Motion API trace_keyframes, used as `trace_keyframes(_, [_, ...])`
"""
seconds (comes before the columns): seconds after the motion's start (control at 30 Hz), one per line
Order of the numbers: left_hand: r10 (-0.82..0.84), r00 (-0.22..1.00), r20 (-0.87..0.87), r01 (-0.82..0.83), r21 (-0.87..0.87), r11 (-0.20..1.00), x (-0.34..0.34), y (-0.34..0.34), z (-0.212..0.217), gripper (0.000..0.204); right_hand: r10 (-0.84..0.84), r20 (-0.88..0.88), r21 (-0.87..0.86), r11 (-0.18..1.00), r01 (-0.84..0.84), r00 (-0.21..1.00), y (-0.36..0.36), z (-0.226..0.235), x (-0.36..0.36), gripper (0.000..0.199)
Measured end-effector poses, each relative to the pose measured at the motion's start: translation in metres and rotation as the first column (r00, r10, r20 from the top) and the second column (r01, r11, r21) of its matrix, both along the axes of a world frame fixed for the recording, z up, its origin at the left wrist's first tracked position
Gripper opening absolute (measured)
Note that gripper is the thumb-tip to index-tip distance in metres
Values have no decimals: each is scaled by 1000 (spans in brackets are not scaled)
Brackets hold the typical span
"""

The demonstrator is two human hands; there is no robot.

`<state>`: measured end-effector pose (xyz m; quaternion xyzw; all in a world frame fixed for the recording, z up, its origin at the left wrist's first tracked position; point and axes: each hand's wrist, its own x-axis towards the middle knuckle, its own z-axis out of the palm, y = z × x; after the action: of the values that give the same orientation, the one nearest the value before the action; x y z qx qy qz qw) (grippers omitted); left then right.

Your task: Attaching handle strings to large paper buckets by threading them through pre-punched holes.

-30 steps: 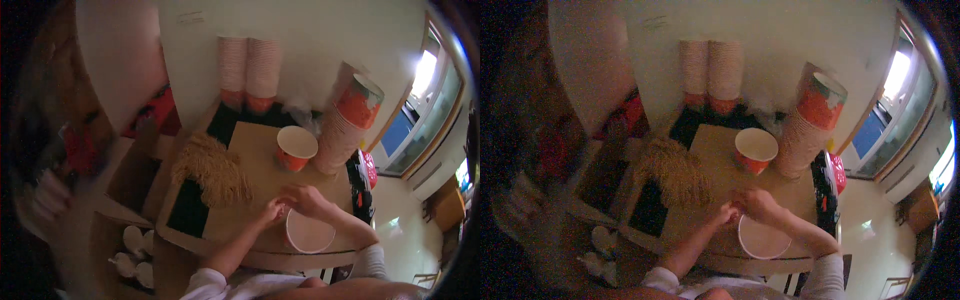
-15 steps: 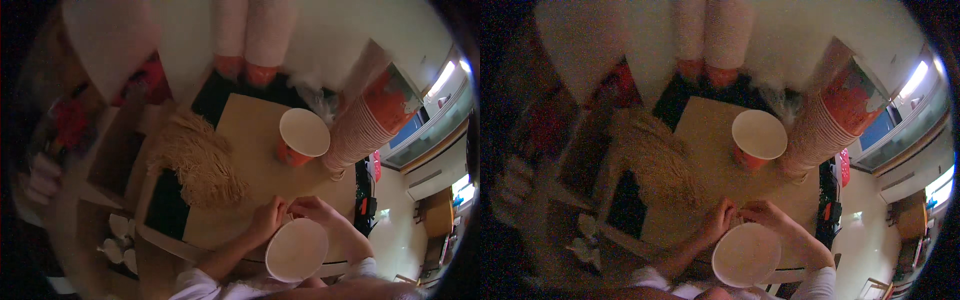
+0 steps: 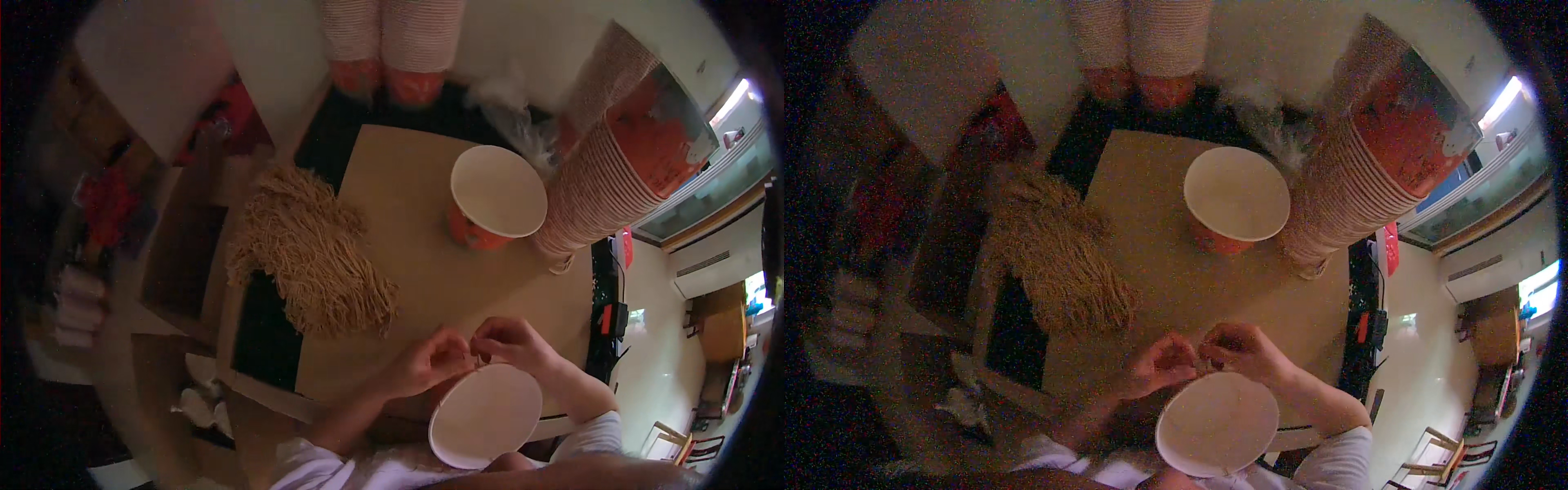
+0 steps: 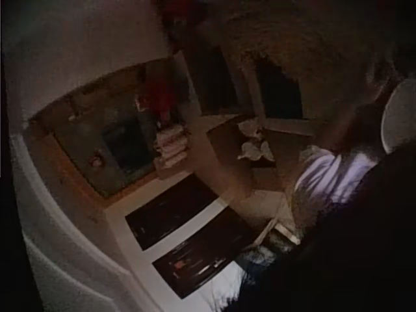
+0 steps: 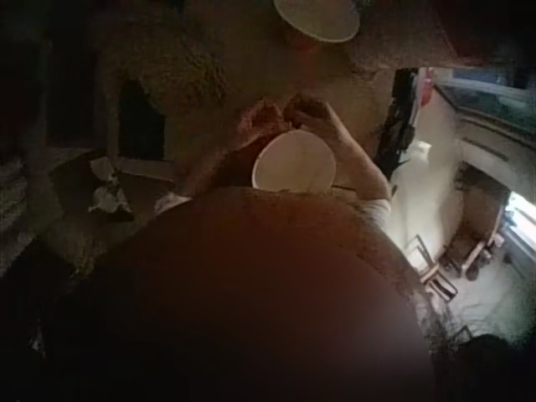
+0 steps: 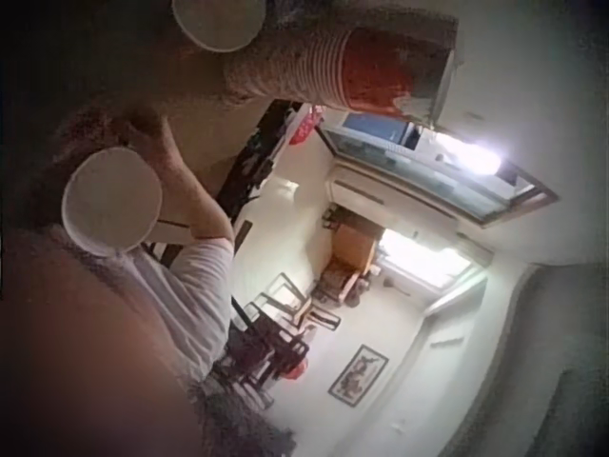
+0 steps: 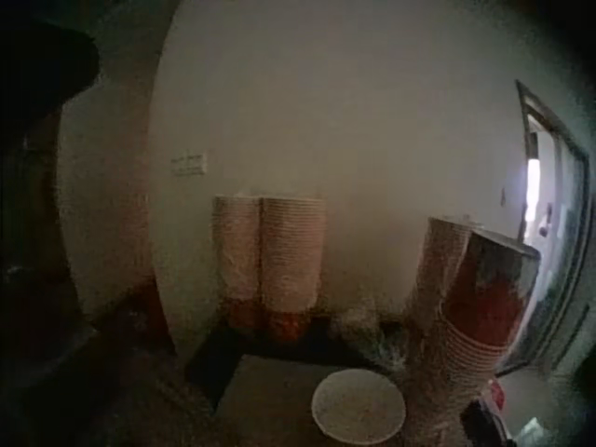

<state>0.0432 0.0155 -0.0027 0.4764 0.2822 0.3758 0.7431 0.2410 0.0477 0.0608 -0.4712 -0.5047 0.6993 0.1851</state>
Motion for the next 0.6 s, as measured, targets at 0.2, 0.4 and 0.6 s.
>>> trace_keyframes(0.2, [-141, 979, -147, 159, 123, 980, -9, 6, 29, 17, -30, -77, 8, 999, 31, 997, -10, 10, -8, 9])
trace_keyframes(0.4, [38, 947, -320, 70, 320, 945, -7, 7, 29, 15, -78, -86, 56, 995, 83, 993, -9, 5, -8, 7])
trace_keyframes(0.6, [233, 902, -363, -47, 455, 889, 5, -4, 32, 13, -77, 20, 27, 997, 76, 997, -11, 7, -6, 7])
